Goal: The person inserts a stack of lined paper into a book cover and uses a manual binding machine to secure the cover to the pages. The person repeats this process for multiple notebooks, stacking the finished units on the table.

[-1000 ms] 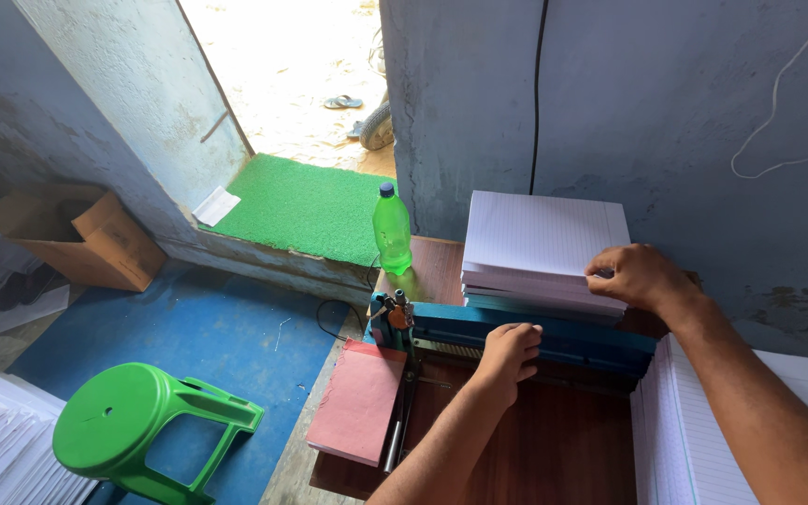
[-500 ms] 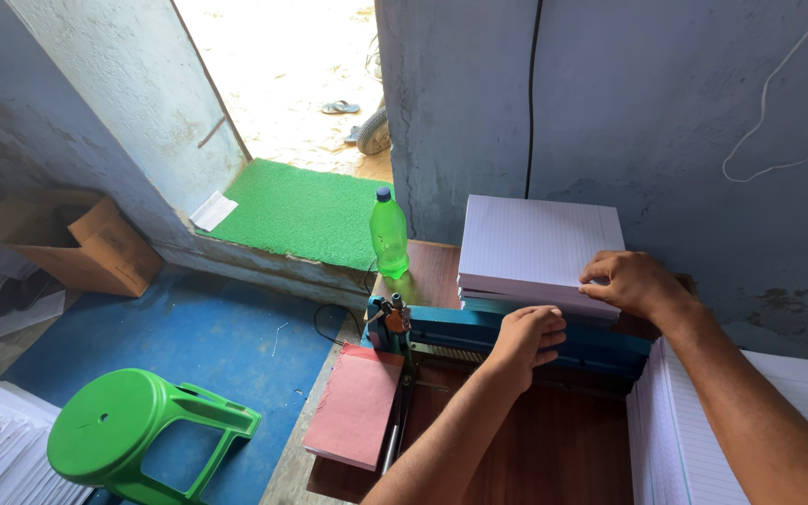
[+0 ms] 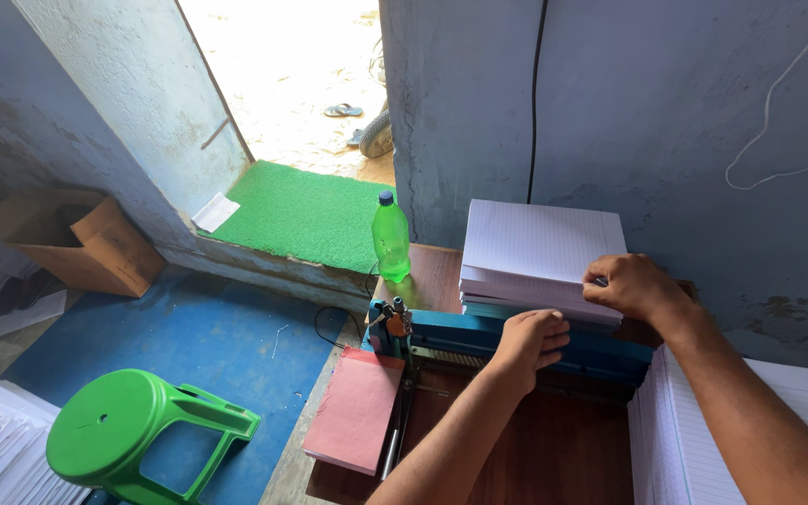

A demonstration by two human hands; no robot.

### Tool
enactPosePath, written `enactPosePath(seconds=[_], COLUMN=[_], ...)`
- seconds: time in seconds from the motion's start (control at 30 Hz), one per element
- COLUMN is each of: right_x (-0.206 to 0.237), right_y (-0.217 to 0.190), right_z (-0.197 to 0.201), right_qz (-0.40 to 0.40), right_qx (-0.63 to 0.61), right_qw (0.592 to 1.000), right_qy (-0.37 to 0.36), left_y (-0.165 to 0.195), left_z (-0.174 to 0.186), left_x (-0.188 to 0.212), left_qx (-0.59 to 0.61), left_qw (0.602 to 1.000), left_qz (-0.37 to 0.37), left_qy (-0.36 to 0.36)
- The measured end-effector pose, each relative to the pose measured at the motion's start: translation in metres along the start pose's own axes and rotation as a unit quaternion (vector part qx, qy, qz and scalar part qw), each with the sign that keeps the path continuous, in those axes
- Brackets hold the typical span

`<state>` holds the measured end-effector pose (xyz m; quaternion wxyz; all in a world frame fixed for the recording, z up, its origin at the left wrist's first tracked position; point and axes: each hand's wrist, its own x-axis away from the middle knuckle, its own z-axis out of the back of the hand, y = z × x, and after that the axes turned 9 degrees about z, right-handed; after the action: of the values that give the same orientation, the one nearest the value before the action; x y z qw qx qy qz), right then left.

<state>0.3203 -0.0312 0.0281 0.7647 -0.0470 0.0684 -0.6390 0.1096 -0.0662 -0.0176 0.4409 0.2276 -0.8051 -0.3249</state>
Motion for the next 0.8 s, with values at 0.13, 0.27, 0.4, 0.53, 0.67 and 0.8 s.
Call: enactPosePath(seconds=[0.13, 0.27, 0.4, 0.53, 0.67, 0.8], right_x=[0.002, 0.001, 0.004, 0.011, 0.018, 0.031], right_y=[0.004, 0.009, 0.004, -0.008, -0.016, -0.026], right_z=[-0.005, -0.007, -0.006, -0.004, -0.005, -0.014], right_qz=[0.010, 0.036, 0.031, -0.004, -0.049, -0.031], right_qx=[-0.017, -0.006, 0.006, 0.022, -0.067, -0.084], right_qw=[0.999, 0.997, 0.997, 0.998, 0.994, 0.972], right_qy=[0.041, 0.066, 0.066, 0.053, 0.077, 0.216], left_y=[0.014, 0.035, 0.055, 0.061, 0.059, 0.056], left_z=[-0.010, -0.018, -0.021, -0.019, -0.020, -0.021], left_x=[-0.010, -0.026, -0.038, -0.040, -0.038, -0.040], left_qx=[0.036, 0.099, 0.156, 0.157, 0.169, 0.173], left_qw=[0.998, 0.991, 0.979, 0.974, 0.967, 0.964], left_qz=[-0.044, -0.064, -0.086, -0.046, -0.042, -0.044], left_qy=[0.012, 0.060, 0.101, 0.157, 0.184, 0.197])
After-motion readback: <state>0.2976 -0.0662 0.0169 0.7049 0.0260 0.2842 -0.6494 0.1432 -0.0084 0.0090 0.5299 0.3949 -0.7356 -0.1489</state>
